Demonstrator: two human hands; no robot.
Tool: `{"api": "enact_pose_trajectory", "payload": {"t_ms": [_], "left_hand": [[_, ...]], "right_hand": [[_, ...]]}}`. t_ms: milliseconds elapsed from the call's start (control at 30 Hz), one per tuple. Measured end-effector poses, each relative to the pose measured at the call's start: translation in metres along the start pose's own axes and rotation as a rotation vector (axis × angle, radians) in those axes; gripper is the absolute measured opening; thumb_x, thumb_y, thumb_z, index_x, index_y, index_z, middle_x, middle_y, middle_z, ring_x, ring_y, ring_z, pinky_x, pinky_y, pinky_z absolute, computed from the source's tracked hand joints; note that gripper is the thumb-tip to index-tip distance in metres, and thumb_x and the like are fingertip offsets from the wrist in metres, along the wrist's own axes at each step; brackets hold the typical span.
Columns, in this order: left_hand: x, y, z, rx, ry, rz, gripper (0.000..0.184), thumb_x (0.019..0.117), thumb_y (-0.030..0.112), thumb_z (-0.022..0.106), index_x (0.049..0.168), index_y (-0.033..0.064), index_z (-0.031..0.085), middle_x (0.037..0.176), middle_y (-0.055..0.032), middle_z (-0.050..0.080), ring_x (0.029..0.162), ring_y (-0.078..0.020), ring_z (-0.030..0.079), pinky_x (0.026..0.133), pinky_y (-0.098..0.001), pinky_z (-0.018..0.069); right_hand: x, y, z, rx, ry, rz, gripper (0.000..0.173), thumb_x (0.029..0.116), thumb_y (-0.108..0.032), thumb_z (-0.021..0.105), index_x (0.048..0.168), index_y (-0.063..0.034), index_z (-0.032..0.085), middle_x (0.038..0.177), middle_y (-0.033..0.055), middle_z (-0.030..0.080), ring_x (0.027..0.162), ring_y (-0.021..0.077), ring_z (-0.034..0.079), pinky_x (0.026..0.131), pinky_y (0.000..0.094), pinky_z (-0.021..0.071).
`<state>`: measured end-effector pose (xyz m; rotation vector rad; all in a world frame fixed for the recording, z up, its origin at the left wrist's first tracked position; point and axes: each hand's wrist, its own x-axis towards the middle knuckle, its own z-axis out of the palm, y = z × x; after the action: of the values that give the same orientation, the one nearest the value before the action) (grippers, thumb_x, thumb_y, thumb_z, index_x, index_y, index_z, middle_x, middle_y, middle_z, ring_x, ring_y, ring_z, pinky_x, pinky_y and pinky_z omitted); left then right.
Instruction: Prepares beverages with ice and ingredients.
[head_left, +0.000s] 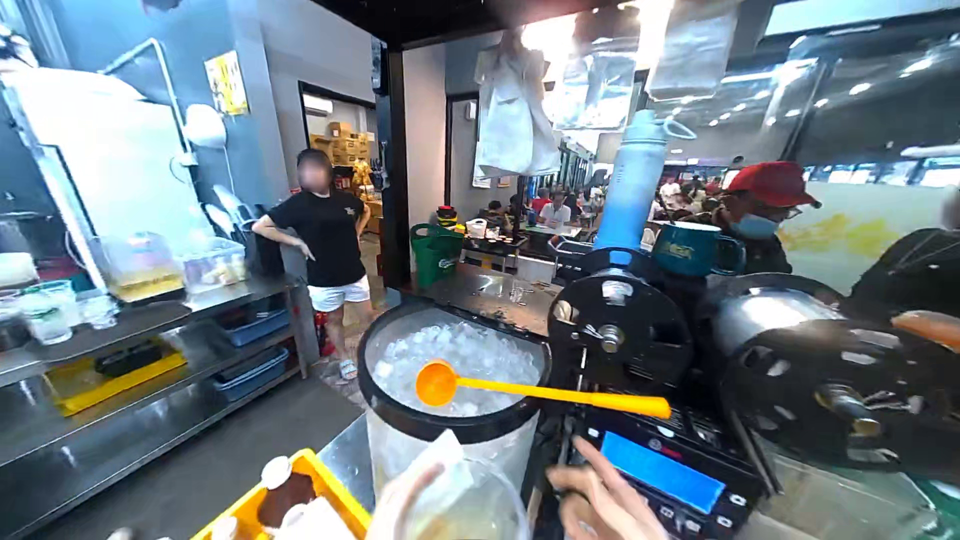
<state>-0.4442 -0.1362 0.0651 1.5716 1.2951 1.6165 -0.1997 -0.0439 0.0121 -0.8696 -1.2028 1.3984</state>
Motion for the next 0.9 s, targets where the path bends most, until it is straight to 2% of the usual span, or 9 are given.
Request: {"api": "enact_pose_trajectory", "payload": {"t_ms": [67,167,233,300,367,500,633,767,900], "left_hand": [[0.009,-0.013,-0.032,-0.035,0.051,-0.038,0.100,0.0580,0.024,0.097,0.138,-0.0118,0.048,0.140,-0.0276,0.050,0.128,-0.0284,0.055,0.106,-0.0414,0.0503],[0.015,-0.048,-0.071,-0.075,0.132,-0.048,0.097,0.0606,0.021,0.095,0.140,-0.0089,0.048,0.141,-0.0240,0.051,0.127,-0.0269,0.057,0.103,-0.0424,0.0532],[0.018,-0.065,-0.092,-0.056,0.174,-0.062,0.097,0.0628,0.026,0.096,0.141,-0.0067,0.049,0.140,-0.0210,0.054,0.120,-0.0226,0.062,0.099,-0.0396,0.0567],[0.024,-0.069,-0.109,-0.069,0.189,-0.132,0.096,0.0639,0.025,0.095,0.142,-0.0041,0.048,0.142,-0.0195,0.053,0.113,-0.0225,0.066,0.093,-0.0399,0.0597],[0.030,-0.074,-0.122,-0.089,0.219,-0.178,0.094,0.0626,0.025,0.095,0.142,-0.0010,0.051,0.138,-0.0164,0.057,0.111,-0.0224,0.068,0.089,-0.0398,0.0617],[0.044,-0.079,-0.138,-0.113,0.270,-0.267,0.094,0.0592,0.028,0.094,0.141,0.0069,0.053,0.134,-0.0105,0.062,0.109,-0.0196,0.068,0.087,-0.0370,0.0618],[0.055,-0.094,-0.138,-0.184,0.307,-0.272,0.094,0.0563,0.031,0.093,0.139,0.0074,0.055,0.126,-0.0095,0.066,0.108,-0.0181,0.068,0.088,-0.0350,0.0607],[0.056,-0.101,-0.140,-0.214,0.287,-0.320,0.092,0.0571,0.026,0.093,0.139,0.0074,0.055,0.127,-0.0105,0.065,0.108,-0.0183,0.068,0.087,-0.0347,0.0612],[0.057,-0.101,-0.140,-0.181,0.249,-0.345,0.092,0.0577,0.025,0.093,0.140,0.0084,0.054,0.128,-0.0109,0.064,0.107,-0.0189,0.069,0.086,-0.0357,0.0612]], "right_hand": [[0.054,0.005,0.051,0.229,0.189,0.016,0.046,0.1113,-0.026,0.042,0.152,-0.0070,0.033,0.101,0.0086,0.069,0.056,0.0069,0.054,0.049,0.0222,0.0441],[0.097,0.000,0.077,0.187,0.403,-0.085,0.022,0.1068,-0.018,0.056,0.122,-0.0026,0.059,0.071,0.0045,0.058,0.044,0.0070,0.043,0.038,0.0204,0.0340],[0.098,-0.001,0.079,-0.269,0.259,-0.326,0.013,0.1001,-0.014,0.062,0.097,-0.0019,0.068,0.062,0.0024,0.061,0.045,0.0072,0.052,0.041,0.0212,0.0428],[0.104,-0.010,0.077,-0.845,0.018,-0.703,0.020,0.0984,-0.024,0.063,0.098,-0.0097,0.077,0.081,-0.0009,0.073,0.070,0.0038,0.068,0.065,0.0209,0.0576],[0.129,-0.026,0.084,-1.191,-0.213,-0.915,0.027,0.1018,-0.028,0.057,0.101,-0.0113,0.079,0.086,0.0039,0.074,0.078,0.0123,0.072,0.072,0.0301,0.0605],[0.199,-0.044,0.129,-1.415,-0.680,-0.564,0.033,0.1026,-0.024,0.050,0.092,-0.0009,0.071,0.082,0.0153,0.069,0.078,0.0285,0.068,0.073,0.0480,0.0544],[0.223,-0.043,0.176,-1.421,-0.946,-0.341,0.035,0.1037,-0.024,0.051,0.089,0.0019,0.069,0.081,0.0150,0.068,0.077,0.0260,0.068,0.076,0.0479,0.0542],[0.214,-0.051,0.190,-1.333,-0.957,-0.133,0.037,0.1062,-0.025,0.048,0.096,0.0013,0.073,0.085,0.0105,0.074,0.077,0.0170,0.072,0.081,0.0402,0.0595],[0.193,-0.074,0.185,-1.139,-0.888,-0.084,0.033,0.1058,-0.021,0.050,0.095,-0.0004,0.073,0.080,0.0039,0.075,0.071,0.0091,0.072,0.074,0.0294,0.0617]]}}
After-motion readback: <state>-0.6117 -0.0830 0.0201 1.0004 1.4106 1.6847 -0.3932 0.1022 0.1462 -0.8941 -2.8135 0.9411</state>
